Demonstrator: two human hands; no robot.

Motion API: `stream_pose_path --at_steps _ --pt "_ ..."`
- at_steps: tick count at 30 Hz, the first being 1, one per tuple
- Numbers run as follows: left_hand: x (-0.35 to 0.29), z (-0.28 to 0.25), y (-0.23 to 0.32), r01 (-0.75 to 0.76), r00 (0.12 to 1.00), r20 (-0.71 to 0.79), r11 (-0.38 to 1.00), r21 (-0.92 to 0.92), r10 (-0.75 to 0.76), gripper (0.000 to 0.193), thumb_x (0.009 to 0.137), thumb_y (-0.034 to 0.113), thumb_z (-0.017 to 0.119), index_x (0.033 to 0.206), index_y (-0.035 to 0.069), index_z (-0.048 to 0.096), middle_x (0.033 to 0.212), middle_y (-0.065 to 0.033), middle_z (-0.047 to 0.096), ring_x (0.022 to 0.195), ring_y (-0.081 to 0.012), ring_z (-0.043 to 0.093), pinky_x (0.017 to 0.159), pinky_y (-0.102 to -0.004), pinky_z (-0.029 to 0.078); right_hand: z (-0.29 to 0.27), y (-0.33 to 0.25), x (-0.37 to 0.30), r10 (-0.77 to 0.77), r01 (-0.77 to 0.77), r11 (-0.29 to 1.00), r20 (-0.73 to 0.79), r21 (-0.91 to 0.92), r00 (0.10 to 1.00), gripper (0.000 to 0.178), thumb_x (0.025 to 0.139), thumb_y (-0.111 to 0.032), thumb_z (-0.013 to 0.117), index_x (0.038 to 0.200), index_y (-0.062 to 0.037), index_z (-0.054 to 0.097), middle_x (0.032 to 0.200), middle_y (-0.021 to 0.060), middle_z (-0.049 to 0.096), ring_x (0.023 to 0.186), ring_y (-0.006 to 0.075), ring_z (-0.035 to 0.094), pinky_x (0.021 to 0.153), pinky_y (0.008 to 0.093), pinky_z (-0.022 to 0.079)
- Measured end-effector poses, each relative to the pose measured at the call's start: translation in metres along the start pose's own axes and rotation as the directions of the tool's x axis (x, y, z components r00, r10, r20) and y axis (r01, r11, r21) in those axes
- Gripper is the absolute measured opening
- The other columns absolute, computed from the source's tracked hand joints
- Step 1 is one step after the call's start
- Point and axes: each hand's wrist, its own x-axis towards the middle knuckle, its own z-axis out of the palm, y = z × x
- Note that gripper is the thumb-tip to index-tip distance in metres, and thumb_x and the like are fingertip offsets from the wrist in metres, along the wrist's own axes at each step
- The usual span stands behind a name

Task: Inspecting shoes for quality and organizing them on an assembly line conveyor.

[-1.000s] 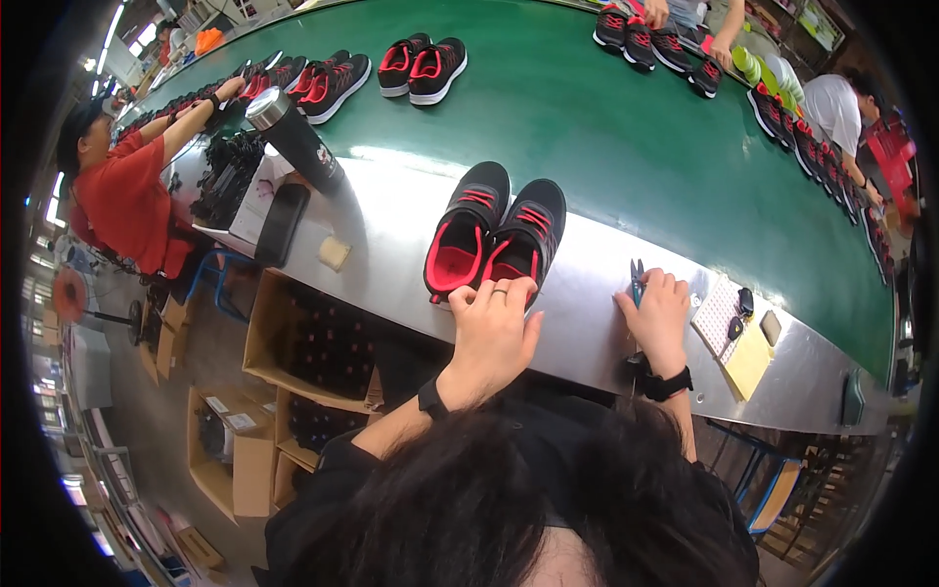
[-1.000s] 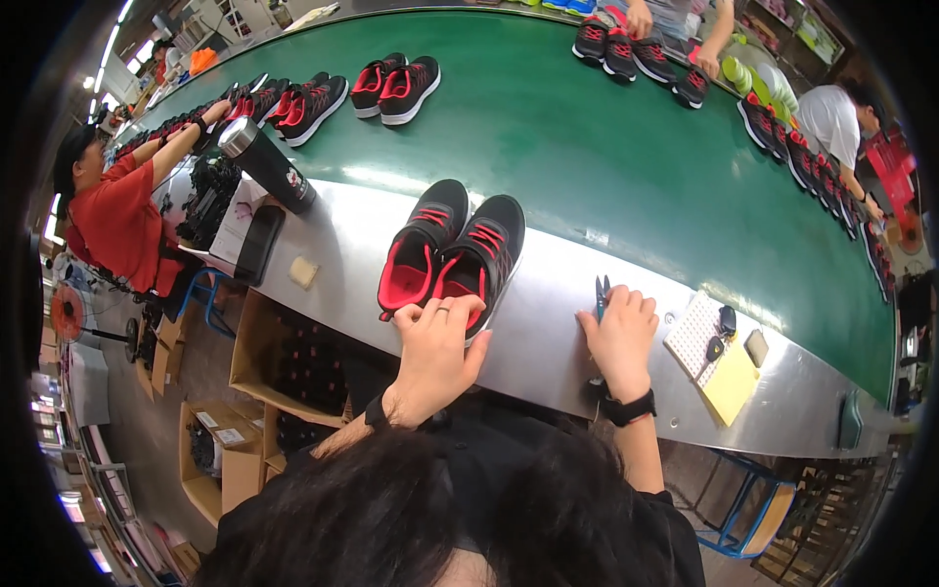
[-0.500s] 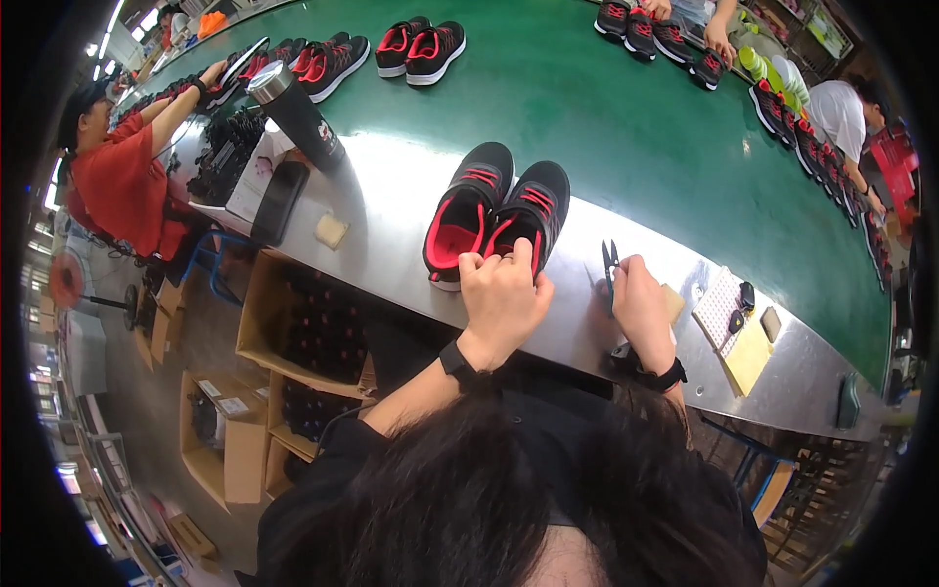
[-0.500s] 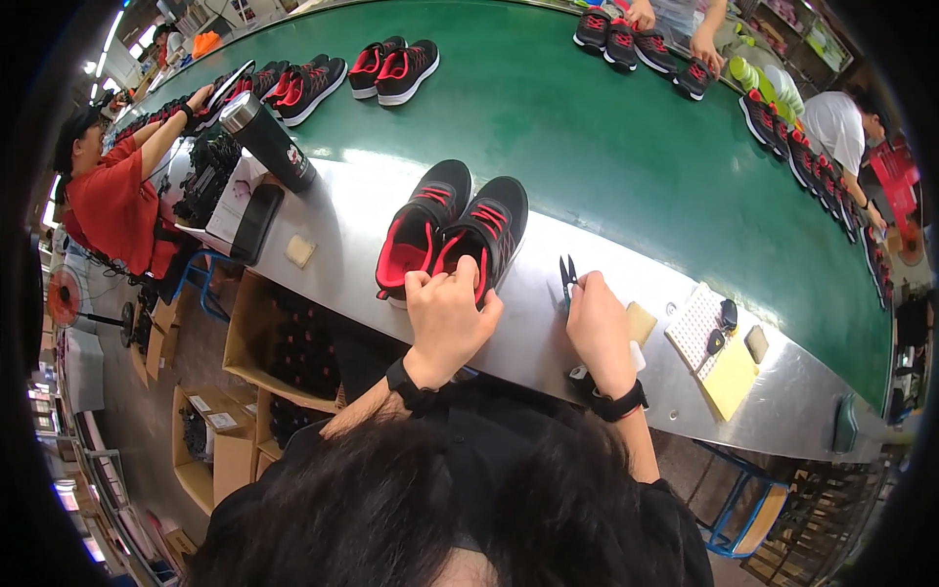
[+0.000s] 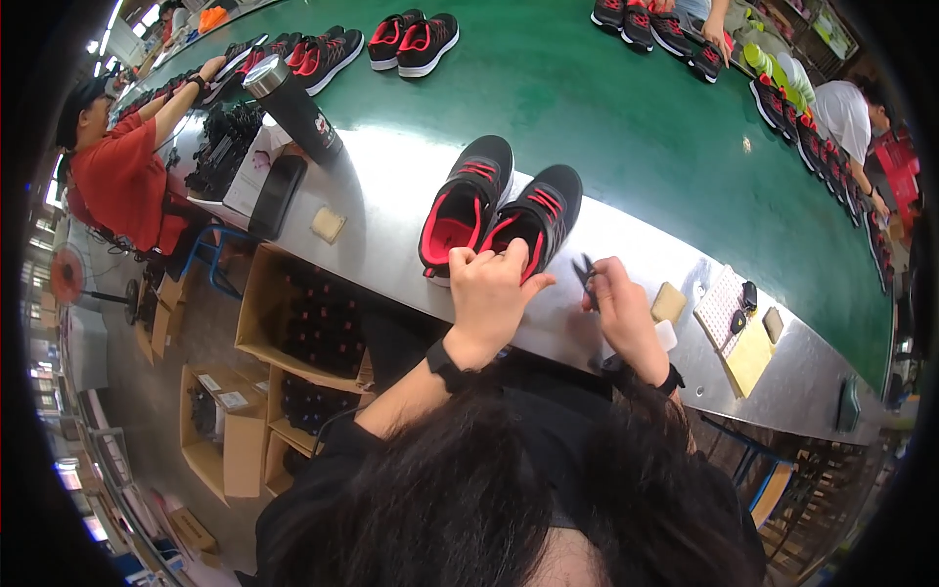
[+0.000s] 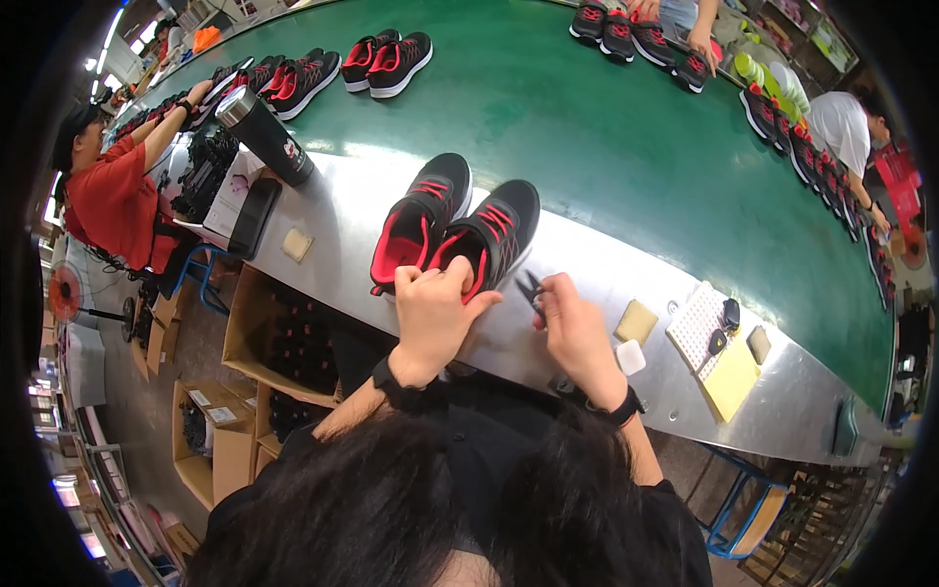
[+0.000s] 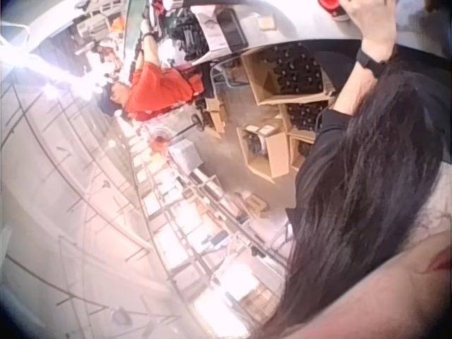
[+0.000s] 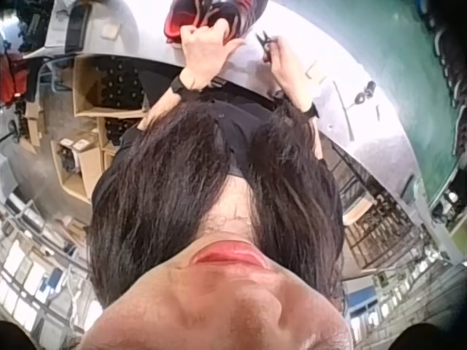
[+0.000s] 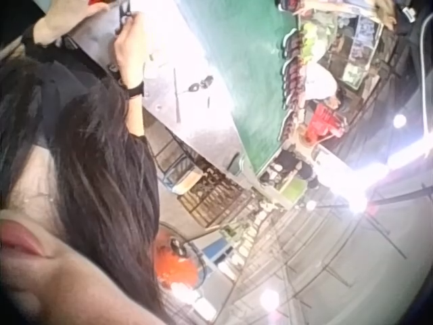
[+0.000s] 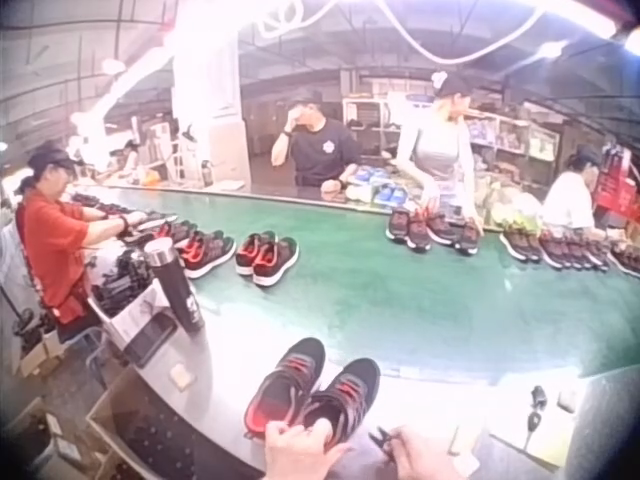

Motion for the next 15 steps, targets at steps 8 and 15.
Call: stream_pose_path --at_steps 8,15 --pt "0.009 -0.041 0.013 0.491 0.868 0.367 0.696 -0.525 -0.336 0.038 0.074 0.030 0.081 0.082 0.002 0.057 0.054 0.0025 0.046 0.052 -0.0030 0.038 0.047 -0.0220 0.033 0.017 -0.028 0.000 -0.341 0.312 0.920 -0.095 -0.236 0.935 0.023 0.082 -0.013 0.067 0.100 -0.0020 0.058 0.081 0.0129 0.062 0.070 0.0308 0.061 0.060 0.0396 0.047" --pt "-0.005 -0.045 0.015 0.574 0.813 0.450 0.639 -0.512 -0.369 0.039 0.072 0.027 0.083 0.085 0.002 0.056 0.057 0.0035 0.045 0.055 -0.0032 0.038 0.050 -0.0211 0.035 0.015 -0.031 -0.003 -0.417 0.358 0.819 -0.037 -0.448 0.908 0.026 0.080 -0.017 0.069 0.099 -0.0024 0.059 0.077 0.0124 0.061 0.067 0.0299 0.060 0.061 0.0386 0.046"
